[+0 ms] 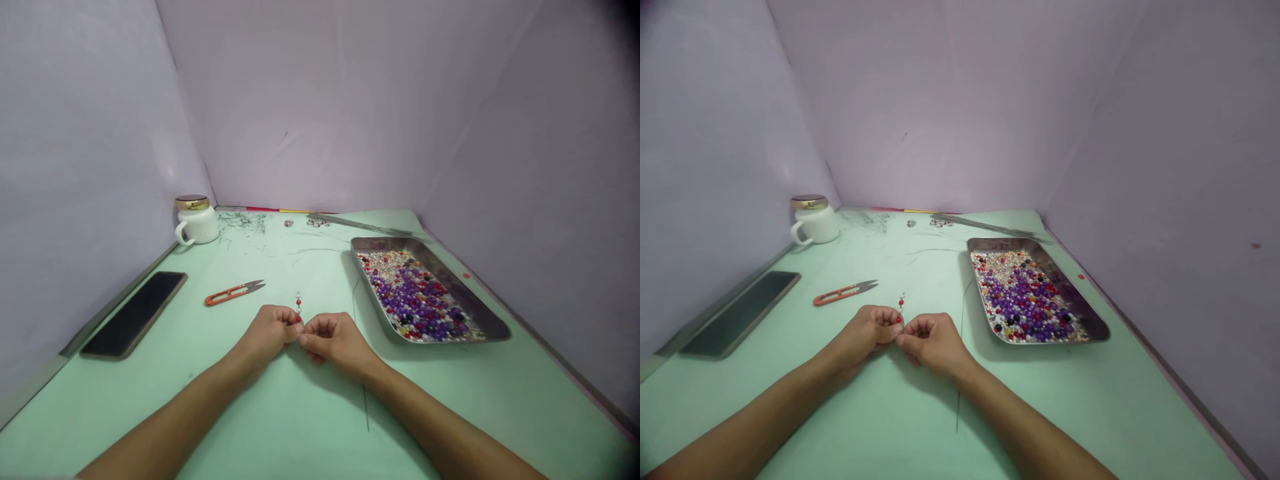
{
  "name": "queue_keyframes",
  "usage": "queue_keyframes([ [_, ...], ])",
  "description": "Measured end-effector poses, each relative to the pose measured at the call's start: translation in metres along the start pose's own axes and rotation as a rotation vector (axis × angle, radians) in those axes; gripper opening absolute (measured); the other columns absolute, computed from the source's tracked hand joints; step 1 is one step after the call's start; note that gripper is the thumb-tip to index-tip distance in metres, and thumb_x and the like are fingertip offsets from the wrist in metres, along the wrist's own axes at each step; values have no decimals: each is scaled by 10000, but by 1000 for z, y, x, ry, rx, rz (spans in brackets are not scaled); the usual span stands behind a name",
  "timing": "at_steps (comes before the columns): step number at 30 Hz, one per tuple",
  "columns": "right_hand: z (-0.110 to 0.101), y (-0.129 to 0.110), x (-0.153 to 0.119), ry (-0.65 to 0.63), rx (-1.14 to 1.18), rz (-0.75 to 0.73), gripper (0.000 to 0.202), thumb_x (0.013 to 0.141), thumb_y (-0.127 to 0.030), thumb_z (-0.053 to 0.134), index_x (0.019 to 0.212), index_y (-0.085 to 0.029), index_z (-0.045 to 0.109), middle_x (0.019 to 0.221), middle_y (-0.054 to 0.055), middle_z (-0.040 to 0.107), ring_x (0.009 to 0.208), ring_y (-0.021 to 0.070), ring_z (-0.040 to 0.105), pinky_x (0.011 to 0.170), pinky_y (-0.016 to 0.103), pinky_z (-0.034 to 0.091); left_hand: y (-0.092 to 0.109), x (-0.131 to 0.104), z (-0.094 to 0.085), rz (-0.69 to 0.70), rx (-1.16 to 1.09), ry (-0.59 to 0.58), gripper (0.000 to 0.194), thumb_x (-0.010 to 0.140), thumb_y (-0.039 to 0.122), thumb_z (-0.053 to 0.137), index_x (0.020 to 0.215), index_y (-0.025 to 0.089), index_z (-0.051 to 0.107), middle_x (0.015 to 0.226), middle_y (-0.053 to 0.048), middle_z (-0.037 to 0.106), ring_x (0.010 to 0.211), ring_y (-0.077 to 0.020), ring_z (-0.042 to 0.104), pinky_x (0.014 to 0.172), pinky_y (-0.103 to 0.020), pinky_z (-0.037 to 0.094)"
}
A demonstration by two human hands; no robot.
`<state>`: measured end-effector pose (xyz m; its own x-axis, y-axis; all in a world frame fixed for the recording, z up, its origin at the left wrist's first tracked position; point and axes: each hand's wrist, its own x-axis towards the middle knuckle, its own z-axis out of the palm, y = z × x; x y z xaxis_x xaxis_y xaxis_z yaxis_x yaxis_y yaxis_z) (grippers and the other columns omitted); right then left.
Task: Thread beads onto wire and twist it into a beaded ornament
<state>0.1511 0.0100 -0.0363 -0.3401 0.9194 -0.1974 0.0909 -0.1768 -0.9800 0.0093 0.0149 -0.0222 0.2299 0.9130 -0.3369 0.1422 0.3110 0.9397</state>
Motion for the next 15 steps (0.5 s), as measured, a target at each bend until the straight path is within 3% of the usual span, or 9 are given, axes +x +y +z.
queue_keyframes([
  [6,0,1,-2,98,-87,-52,95,662,-221,549,657,-132,584,509,-15,533,430,79,463,435,197,373,0,1,-2,-24,13,36,137,627,205,521,538,153,430,395,87,292,376,-35,206,392,-204,121],
  [11,-3,2,-6,61,-285,-244,142,699,-205,499,686,-140,625,568,0,553,516,100,471,486,207,366,-2,1,-3,-38,-13,17,159,623,200,525,522,159,411,385,92,262,374,-33,172,389,-212,99],
  [15,-6,2,-7,48,-350,-274,159,699,-201,494,698,-132,637,589,14,578,533,111,482,491,213,370,-3,2,-2,-48,-30,6,160,622,199,523,518,161,408,378,92,256,368,-33,160,386,-217,85],
])
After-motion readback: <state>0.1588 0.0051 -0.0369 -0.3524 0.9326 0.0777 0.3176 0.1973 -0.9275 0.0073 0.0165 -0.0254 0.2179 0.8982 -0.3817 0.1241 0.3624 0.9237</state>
